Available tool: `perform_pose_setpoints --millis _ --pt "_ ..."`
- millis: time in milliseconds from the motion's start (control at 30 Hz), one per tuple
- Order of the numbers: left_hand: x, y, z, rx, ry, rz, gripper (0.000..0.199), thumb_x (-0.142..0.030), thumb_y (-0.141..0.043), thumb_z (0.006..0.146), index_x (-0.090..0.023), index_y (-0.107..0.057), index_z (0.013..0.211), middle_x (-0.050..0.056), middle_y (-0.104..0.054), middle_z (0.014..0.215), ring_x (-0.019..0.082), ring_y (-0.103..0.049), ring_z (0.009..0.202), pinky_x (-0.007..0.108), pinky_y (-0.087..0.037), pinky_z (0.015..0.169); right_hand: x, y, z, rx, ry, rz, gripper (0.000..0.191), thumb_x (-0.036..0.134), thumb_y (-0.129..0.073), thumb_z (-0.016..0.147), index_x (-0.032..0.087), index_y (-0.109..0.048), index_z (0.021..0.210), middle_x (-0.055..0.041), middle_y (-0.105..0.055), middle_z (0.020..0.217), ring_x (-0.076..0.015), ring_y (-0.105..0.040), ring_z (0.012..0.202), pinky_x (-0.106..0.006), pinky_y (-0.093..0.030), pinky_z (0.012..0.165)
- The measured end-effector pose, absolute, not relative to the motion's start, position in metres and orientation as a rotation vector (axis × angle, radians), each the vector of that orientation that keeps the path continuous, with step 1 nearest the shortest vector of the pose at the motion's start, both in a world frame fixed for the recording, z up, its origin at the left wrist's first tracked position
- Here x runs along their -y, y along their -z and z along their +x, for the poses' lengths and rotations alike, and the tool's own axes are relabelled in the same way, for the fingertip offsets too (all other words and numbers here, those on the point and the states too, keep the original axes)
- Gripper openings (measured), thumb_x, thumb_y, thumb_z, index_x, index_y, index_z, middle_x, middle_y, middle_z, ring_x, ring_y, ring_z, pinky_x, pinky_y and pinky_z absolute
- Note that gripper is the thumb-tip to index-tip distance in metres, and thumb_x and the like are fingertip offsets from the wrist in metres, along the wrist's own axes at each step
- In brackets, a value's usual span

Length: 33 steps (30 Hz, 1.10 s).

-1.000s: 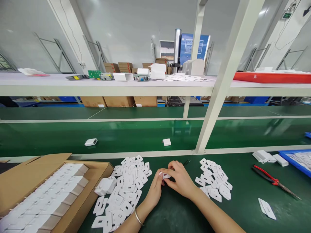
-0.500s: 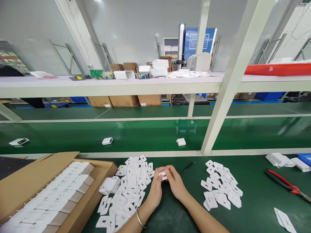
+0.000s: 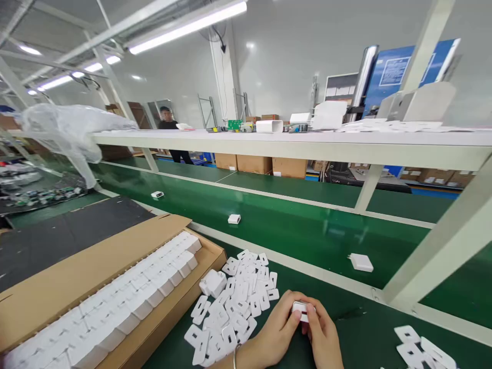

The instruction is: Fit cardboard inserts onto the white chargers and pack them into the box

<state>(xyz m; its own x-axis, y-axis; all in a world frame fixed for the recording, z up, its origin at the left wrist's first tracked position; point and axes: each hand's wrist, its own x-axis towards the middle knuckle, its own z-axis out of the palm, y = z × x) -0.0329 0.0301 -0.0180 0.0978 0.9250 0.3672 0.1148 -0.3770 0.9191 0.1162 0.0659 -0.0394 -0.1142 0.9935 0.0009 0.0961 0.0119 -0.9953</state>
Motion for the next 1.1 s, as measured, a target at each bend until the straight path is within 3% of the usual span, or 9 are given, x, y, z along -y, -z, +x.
perform_pose_setpoints --millis 233,367,700,967,1100 --pt "-0.034 0.019 -0.029 -0.928 -1.373 1.479 0.046 -0.055 -0.041 0.107 -0.016 -0.065 0.117 0.005 -0.064 0.086 0.018 -0.061 0.071 0.032 -0.05 0.074 -0.057 0.021 0.112 1.473 -1.213 -1.241 0.075 0.09 -0.042 0.084 0.02 -0.071 0.09 -0.0008 -0.053 0.055 -0.0177 -0.046 0.05 -0.03 -0.038 0.045" --pt "-0.036 0.017 -0.027 -0.905 -1.399 1.387 0.048 -0.057 -0.039 0.108 -0.016 -0.065 0.109 0.001 -0.058 0.074 0.017 -0.058 0.067 0.03 -0.047 0.069 -0.058 0.019 0.112 1.536 -1.205 -1.214 0.073 0.088 -0.043 0.086 0.021 -0.07 0.093 -0.0001 -0.053 0.056 -0.0174 -0.046 0.05 -0.029 -0.039 0.046" --pt "-0.032 0.01 -0.028 -0.871 -1.403 1.315 0.056 -0.063 -0.037 0.106 -0.016 -0.067 0.11 0.002 -0.056 0.077 0.018 -0.056 0.069 0.031 -0.047 0.07 -0.06 0.019 0.114 1.538 -1.278 -1.218 0.076 0.088 -0.049 0.081 0.02 -0.072 0.104 -0.0004 -0.054 0.06 -0.0177 -0.048 0.053 -0.029 -0.039 0.048" --pt "-0.038 0.015 -0.028 -0.947 -1.429 1.344 0.051 -0.058 -0.043 0.106 -0.016 -0.071 0.106 0.003 -0.06 0.079 0.018 -0.059 0.067 0.032 -0.05 0.07 -0.058 0.02 0.113 1.541 -1.25 -1.192 0.068 0.083 -0.05 0.085 0.021 -0.069 0.103 -0.0001 -0.055 0.061 -0.0172 -0.047 0.054 -0.028 -0.04 0.049" --pt "-0.036 0.014 -0.029 -0.948 -1.422 1.359 0.049 -0.056 -0.043 0.106 -0.017 -0.073 0.107 0.007 -0.064 0.091 0.018 -0.061 0.07 0.033 -0.052 0.071 -0.057 0.021 0.114 1.544 -1.227 -1.182 0.065 0.081 -0.047 0.089 0.021 -0.068 0.1 -0.0002 -0.055 0.061 -0.0173 -0.048 0.053 -0.029 -0.04 0.049"
